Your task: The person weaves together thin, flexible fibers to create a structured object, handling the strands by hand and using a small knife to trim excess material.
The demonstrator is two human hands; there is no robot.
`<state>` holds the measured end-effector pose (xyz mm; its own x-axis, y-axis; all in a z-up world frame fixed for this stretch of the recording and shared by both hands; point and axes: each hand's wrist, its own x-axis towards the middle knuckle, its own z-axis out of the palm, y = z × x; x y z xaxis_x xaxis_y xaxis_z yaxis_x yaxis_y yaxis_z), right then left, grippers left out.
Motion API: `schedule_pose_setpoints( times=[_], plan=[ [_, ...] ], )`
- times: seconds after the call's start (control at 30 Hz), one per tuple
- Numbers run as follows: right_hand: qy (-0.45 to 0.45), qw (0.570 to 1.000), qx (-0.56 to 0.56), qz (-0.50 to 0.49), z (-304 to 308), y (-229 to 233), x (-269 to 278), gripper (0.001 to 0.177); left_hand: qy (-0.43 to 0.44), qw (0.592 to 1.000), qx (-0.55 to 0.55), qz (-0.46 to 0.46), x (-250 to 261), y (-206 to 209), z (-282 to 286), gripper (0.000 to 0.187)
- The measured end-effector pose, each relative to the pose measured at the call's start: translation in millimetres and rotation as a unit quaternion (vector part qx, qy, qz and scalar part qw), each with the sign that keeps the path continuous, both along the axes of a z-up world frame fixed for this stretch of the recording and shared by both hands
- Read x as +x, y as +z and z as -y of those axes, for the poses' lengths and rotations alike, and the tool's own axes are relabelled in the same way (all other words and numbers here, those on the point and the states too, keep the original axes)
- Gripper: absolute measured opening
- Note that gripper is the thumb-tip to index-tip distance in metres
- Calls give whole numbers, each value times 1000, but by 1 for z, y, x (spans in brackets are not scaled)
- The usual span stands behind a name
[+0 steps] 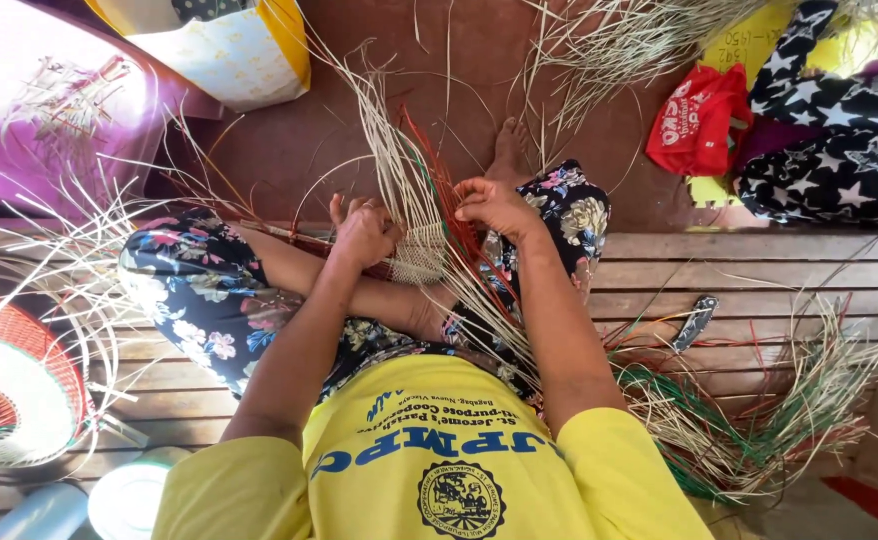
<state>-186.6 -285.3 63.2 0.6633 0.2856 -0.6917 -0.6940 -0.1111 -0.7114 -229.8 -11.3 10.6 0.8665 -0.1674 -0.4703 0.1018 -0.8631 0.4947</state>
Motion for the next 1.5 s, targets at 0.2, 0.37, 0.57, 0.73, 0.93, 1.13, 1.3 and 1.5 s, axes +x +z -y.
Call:
schedule_pose_setpoints(
  times=[0.2, 0.37, 0.57, 0.73, 0.93, 1.13, 1.3, 1.5],
  plan=[
    [-5, 1000, -4, -5, 0, 2, -1, 49, -2, 1000, 1, -14, 1, 0, 2, 43],
    [-7, 1000, 5, -8, 1, 3, -1, 48, 23, 1000, -14, -15, 1, -7, 1, 40],
    [-5, 1000, 17, -10, -1, 8, 1, 49, 51, 999, -12, 4, 1, 0, 9, 38],
    [-8, 999, 29, -12, 4, 2, -2, 51, 26, 999, -34, 7, -1, 12, 6, 36],
    [3, 1000, 11, -11, 4, -7, 0, 35, -17, 997, 2, 70, 1, 1, 12, 32],
    [12, 1000, -11, 0, 7, -10, -2, 23, 8, 975, 39, 217, 23, 27, 7, 46],
    [17, 999, -25, 20, 8, -4, 0, 19, 137, 976, -27, 164, 111, 56, -11, 27],
    [55, 996, -45, -62, 4, 27, 4, 15, 218, 937, -168, 215, 244, 92, -47, 21]
  ],
)
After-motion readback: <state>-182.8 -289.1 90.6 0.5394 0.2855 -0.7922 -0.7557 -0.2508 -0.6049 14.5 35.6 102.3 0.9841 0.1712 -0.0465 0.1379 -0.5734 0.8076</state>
